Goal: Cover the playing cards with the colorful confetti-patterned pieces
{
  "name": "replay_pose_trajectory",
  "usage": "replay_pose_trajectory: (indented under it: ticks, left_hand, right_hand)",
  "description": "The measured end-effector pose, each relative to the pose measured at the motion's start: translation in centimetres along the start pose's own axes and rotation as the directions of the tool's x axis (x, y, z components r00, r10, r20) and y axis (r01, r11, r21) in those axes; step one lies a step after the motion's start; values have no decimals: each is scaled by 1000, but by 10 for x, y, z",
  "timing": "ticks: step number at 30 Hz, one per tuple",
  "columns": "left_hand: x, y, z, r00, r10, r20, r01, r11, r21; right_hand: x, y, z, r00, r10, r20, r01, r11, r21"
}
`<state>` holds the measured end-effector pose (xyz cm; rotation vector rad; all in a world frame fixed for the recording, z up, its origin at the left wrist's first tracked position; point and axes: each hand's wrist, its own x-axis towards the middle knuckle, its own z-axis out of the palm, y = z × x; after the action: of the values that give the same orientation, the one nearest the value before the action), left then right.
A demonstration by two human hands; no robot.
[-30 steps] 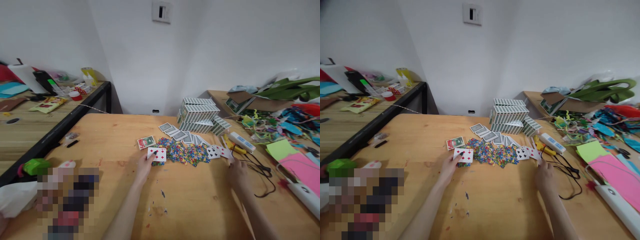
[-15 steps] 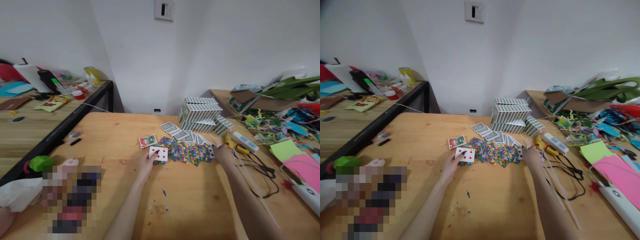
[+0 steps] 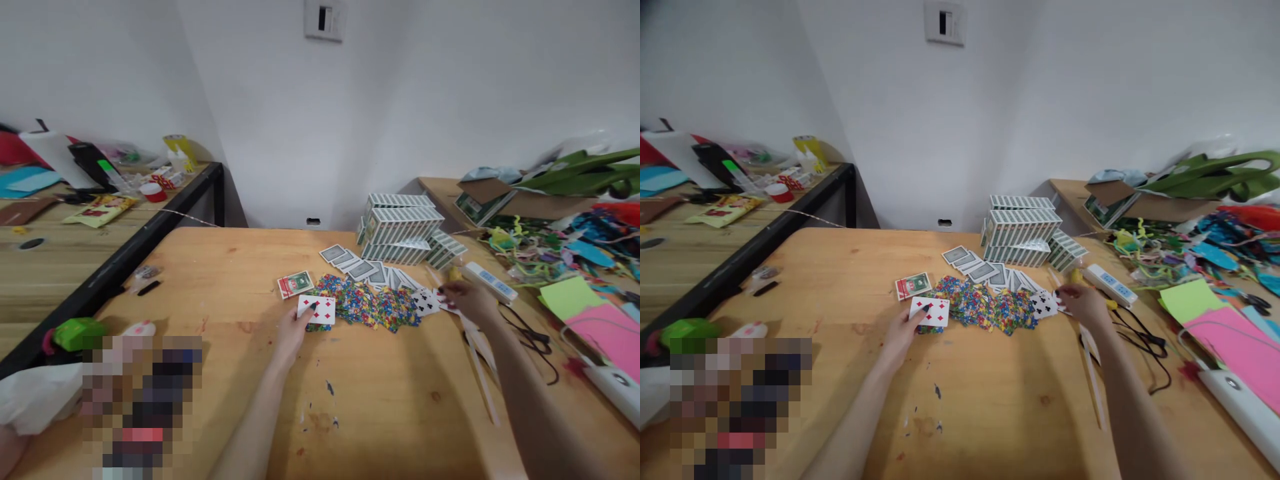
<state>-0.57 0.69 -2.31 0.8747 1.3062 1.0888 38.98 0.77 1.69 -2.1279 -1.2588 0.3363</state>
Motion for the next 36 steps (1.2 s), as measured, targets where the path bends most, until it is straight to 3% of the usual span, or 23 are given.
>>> replay_pose_trajectory:
  ticks: [3, 9, 14, 22, 29, 33, 36]
  left_hand:
    - [0, 0, 0, 1000, -4, 7, 4, 1000, -2]
    - [0, 1, 0, 1000, -13, -9, 13, 1000, 0]
    - [1, -3, -1, 1000, -15, -17, 15, 1000, 5]
    - [1, -4, -1, 1000, 3, 13, -3, 1000, 7]
    - [2, -4, -2, 1000, 9, 8, -9, 1000, 13]
    - [1, -2, -1, 1000, 4, -2, -4, 1000, 8]
    - [0, -1, 0, 1000, -2, -7, 2, 1000, 9]
  right_hand:
    - [-35, 17, 15, 977, 77, 199, -85, 996, 28]
    - [-67, 23, 31, 996, 87, 27, -84, 990, -111]
    - [-66, 13, 29, 998, 63, 21, -59, 989, -135]
    - [-57, 25, 34, 998, 61, 27, -58, 995, -85]
    - [-50, 25, 37, 996, 84, 37, -76, 980, -182]
    - [-41, 24, 35, 994, 98, -42, -105, 969, -222]
    - [-31, 20, 31, 976, 94, -195, -133, 970, -202]
